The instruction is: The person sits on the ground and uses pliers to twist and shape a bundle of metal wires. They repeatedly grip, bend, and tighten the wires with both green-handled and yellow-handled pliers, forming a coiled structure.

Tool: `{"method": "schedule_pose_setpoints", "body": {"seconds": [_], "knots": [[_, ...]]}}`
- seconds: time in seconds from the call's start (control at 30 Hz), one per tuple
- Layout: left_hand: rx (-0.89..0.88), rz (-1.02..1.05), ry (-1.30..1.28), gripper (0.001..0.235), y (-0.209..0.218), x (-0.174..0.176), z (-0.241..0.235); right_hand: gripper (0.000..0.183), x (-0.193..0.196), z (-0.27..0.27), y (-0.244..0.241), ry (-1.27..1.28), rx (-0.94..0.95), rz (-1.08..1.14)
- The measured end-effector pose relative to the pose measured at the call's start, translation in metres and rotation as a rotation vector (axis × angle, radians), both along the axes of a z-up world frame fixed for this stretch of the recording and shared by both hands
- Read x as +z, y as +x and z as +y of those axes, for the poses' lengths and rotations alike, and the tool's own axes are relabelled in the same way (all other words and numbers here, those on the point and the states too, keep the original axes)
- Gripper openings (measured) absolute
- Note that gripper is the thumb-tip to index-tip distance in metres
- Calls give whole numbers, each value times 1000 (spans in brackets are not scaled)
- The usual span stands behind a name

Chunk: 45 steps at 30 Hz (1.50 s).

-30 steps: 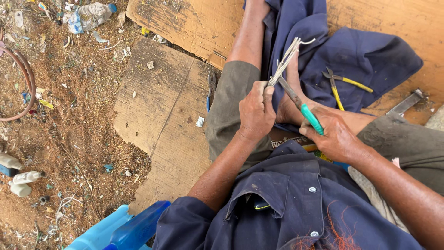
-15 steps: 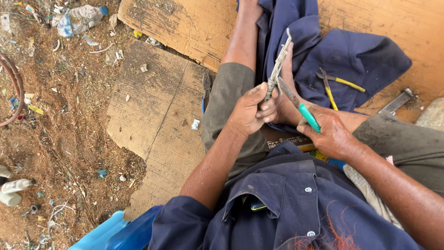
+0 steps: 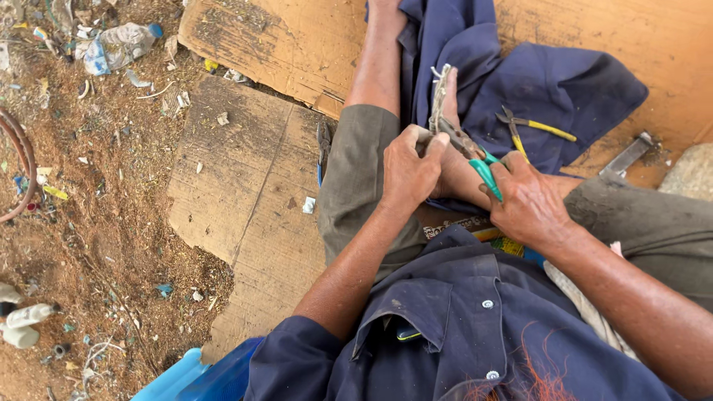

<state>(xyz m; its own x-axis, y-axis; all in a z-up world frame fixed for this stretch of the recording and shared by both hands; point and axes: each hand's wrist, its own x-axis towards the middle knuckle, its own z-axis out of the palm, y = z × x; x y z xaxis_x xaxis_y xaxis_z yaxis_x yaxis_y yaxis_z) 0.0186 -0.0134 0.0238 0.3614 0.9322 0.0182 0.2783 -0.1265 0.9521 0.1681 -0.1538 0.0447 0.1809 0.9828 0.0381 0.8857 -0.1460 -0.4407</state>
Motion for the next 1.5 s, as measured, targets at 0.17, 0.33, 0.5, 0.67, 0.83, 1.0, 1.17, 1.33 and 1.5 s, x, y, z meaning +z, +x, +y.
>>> {"method": "schedule_pose_setpoints", "body": {"seconds": [0.17, 0.33, 0.5, 0.67, 0.83, 1.0, 1.17, 1.33, 1.5], "knots": [[-181, -199, -349, 23, -7, -3, 10, 38, -9, 3, 2, -91, 8, -36], [-421, -134, -510, 29, -19, 20, 16, 41, -26, 5, 8, -160, -77, 92], [-892, 136, -702, 23, -12, 62, 10, 39, -37, 13, 15, -181, -191, 264], [-1131, 376, -271, 23, 83, 141, -4, 32, -41, 19, 16, -350, -161, 259], [-1058, -209, 62, 40, 214, 201, -30, 33, -41, 19, 18, -281, -212, 335], [-480, -192, 770, 39, 169, 163, -35, 44, -28, 14, 30, -131, -242, 407], [-87, 6, 548, 33, 101, 67, 22, 31, -13, 21, 28, -39, -348, 570], [-225, 237, 359, 42, 57, 3, 48, 26, 4, 20, 20, -50, -283, 559], [-64, 182, 206, 32, 48, -5, 33, 24, 14, 12, 13, -94, -231, 497]]}}
